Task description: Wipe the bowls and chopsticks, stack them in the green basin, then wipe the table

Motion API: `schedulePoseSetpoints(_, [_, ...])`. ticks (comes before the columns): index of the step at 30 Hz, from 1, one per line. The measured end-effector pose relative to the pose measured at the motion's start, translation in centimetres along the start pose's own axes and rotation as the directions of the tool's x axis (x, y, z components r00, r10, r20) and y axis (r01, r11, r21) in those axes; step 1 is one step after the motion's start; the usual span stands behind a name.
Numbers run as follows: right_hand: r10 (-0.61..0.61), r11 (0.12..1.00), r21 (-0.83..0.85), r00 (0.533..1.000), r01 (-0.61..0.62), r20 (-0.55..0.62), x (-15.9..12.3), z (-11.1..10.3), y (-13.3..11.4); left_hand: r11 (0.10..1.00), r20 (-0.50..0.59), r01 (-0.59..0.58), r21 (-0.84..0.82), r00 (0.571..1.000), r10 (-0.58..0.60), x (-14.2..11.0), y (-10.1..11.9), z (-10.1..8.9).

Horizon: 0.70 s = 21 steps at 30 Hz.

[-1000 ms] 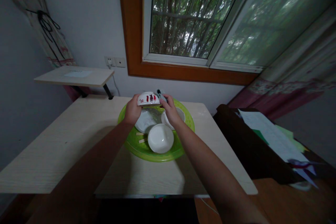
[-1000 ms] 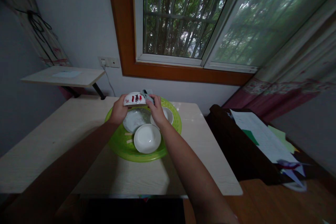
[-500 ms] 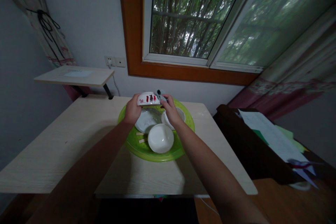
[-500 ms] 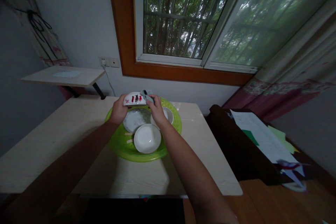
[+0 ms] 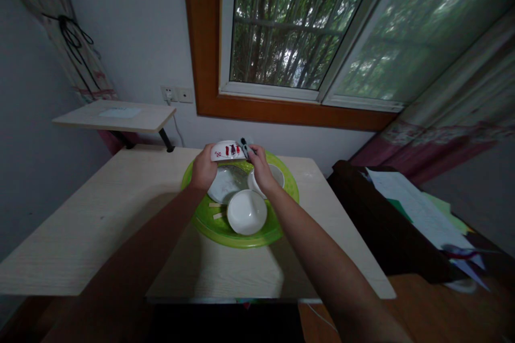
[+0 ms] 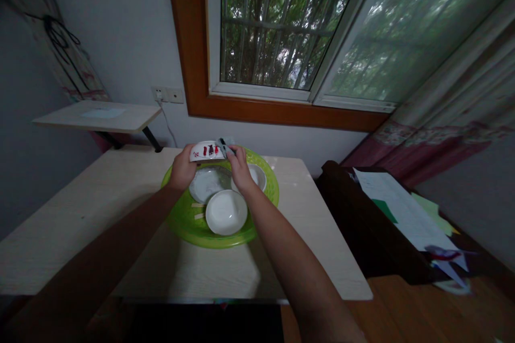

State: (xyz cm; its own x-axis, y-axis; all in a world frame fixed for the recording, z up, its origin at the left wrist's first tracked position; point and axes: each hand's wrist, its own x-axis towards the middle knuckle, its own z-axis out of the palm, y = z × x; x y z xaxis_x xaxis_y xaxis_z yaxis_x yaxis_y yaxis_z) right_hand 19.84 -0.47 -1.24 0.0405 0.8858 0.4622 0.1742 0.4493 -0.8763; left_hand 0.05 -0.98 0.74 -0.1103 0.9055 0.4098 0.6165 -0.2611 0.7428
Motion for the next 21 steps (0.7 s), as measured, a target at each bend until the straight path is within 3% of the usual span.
schedulePoseSetpoints(8, [-0.051,0.997,-0.063,0.998,0.048,-0.035,-0.1,0.1,-1.0,0.999,0.01,0.03,0.038,0.999,-0.031,0.2,-0.4,0.3])
schedulePoseSetpoints(21, [0.028,1.0,-0.013,1.0,-0.028,0.004,-0.3,-0.2,-1.2,0.998,0.025,-0.005,-0.056,1.0,0.007,0.0,-0.4,0.3])
